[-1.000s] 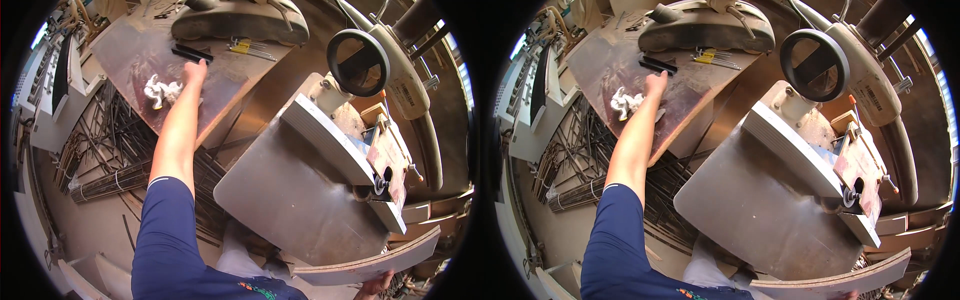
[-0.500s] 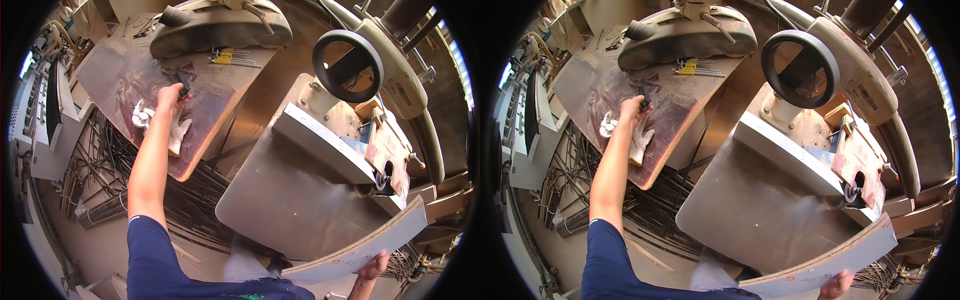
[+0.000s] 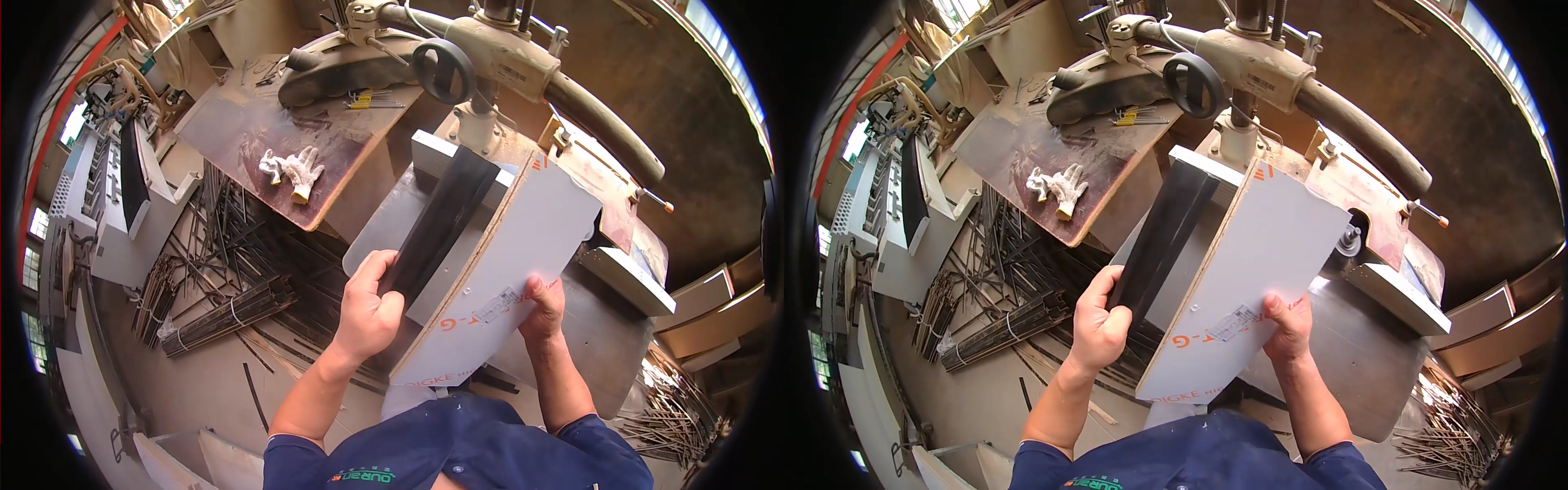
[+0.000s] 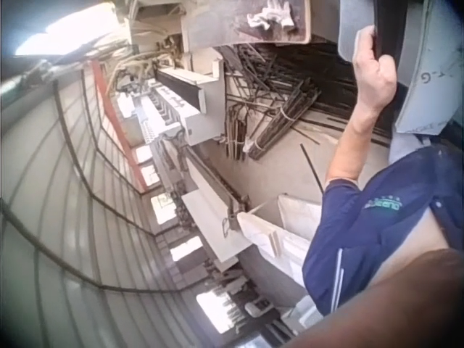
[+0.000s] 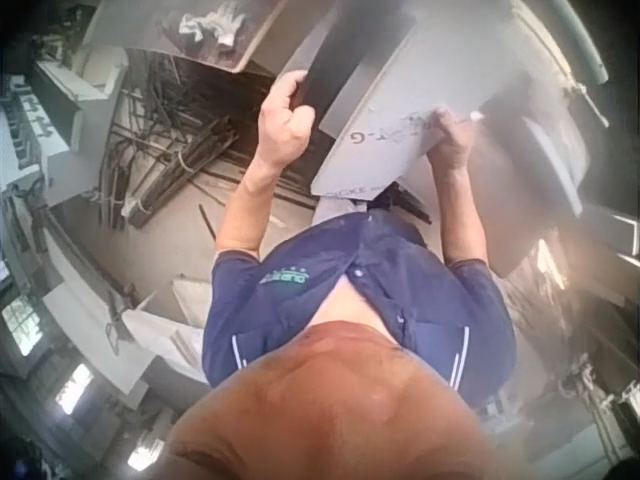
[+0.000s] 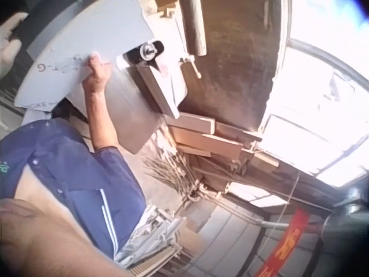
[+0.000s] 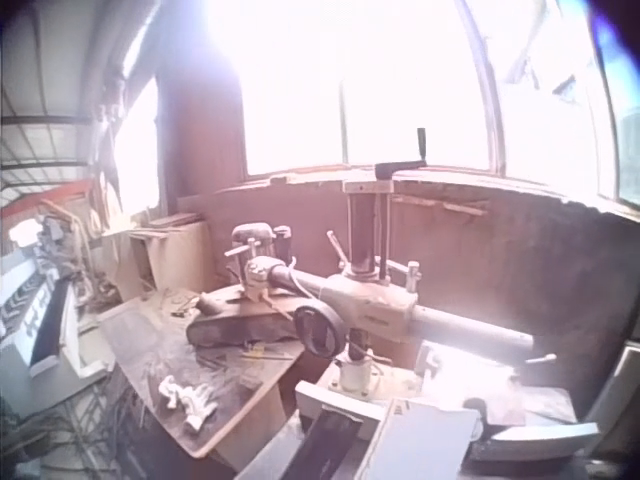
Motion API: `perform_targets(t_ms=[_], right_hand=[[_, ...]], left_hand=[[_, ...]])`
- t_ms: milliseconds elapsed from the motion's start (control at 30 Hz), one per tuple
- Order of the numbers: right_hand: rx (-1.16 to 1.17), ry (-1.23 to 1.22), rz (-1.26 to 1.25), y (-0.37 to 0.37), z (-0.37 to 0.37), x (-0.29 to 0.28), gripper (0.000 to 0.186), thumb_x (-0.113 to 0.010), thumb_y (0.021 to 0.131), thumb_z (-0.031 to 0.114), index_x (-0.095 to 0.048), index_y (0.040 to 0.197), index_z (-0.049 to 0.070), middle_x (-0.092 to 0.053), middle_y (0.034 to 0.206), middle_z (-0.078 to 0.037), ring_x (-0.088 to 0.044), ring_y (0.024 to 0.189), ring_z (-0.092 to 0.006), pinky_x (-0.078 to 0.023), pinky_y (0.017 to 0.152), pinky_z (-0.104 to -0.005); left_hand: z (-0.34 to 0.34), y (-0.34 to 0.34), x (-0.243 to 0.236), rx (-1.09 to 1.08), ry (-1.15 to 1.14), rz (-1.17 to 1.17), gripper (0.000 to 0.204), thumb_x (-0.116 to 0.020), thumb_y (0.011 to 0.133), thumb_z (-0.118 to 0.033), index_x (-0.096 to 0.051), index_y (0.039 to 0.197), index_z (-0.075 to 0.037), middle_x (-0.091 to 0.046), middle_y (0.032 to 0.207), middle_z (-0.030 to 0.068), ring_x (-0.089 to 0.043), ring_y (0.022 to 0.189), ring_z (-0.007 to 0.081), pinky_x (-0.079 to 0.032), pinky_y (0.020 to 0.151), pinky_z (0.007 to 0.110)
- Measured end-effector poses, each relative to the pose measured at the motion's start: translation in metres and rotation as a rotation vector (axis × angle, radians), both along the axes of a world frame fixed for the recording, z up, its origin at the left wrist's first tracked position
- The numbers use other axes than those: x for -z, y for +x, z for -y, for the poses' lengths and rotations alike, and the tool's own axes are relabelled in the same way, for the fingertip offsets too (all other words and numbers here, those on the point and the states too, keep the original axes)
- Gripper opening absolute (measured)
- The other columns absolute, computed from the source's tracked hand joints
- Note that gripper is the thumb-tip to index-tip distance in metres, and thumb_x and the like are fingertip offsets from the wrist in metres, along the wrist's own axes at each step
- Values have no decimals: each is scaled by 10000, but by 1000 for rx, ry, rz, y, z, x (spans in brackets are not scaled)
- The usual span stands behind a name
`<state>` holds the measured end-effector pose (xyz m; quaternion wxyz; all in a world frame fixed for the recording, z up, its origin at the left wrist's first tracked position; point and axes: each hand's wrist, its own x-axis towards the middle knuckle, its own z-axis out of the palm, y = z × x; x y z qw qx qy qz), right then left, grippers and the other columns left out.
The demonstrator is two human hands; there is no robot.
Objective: The person uses a jointer to plane the edges of rectangular boards, then walks across a workshop to place the boards on a table and inspect long panels at a larger machine with a second person.
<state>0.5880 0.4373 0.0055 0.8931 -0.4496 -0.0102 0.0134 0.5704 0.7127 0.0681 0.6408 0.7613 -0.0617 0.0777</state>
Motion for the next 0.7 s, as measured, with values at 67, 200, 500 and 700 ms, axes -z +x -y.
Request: perform_targets(t_ms=[67, 200, 500, 700], right_hand=[[-8, 34, 19, -19, 18, -7, 672, -859, 820, 319, -557, 1325, -5, -666, 1178, -81, -632, 1089, -208, -500, 950, -356], [11, 82, 50, -53, 50, -20, 692, -852, 825, 340, -549, 1344, -3, -659, 1200, -84, -627, 1102, -213, -494, 960, -359], [20, 162, 110, -104, 95, -40, 616, -823, 856, 325, -570, 1316, 2, -666, 1186, -83, -629, 1098, -214, -490, 959, -357], [35, 168, 155, -120, 115, -43, 572, -826, 859, 309, -593, 1283, 3, -679, 1152, -87, -644, 1063, -208, -498, 943, -351]], left_hand=[[26, -26, -12, -6, 42, 7, 419, -442, 716, 70, -595, 1105, 51, -586, 979, 164, -579, 877, 264, -491, 862, 305], [71, -70, -33, -16, 124, 50, 400, -445, 718, 73, -584, 1093, 44, -571, 964, 166, -570, 856, 285, -494, 836, 322], [134, -127, -55, 32, 259, 166, 398, -437, 722, 84, -576, 1091, 28, -555, 960, 134, -539, 827, 252, -484, 788, 319], [151, -139, -70, 157, 383, 164, 346, -510, 741, 56, -572, 1081, 30, -557, 975, 156, -568, 832, 281, -494, 790, 349]])
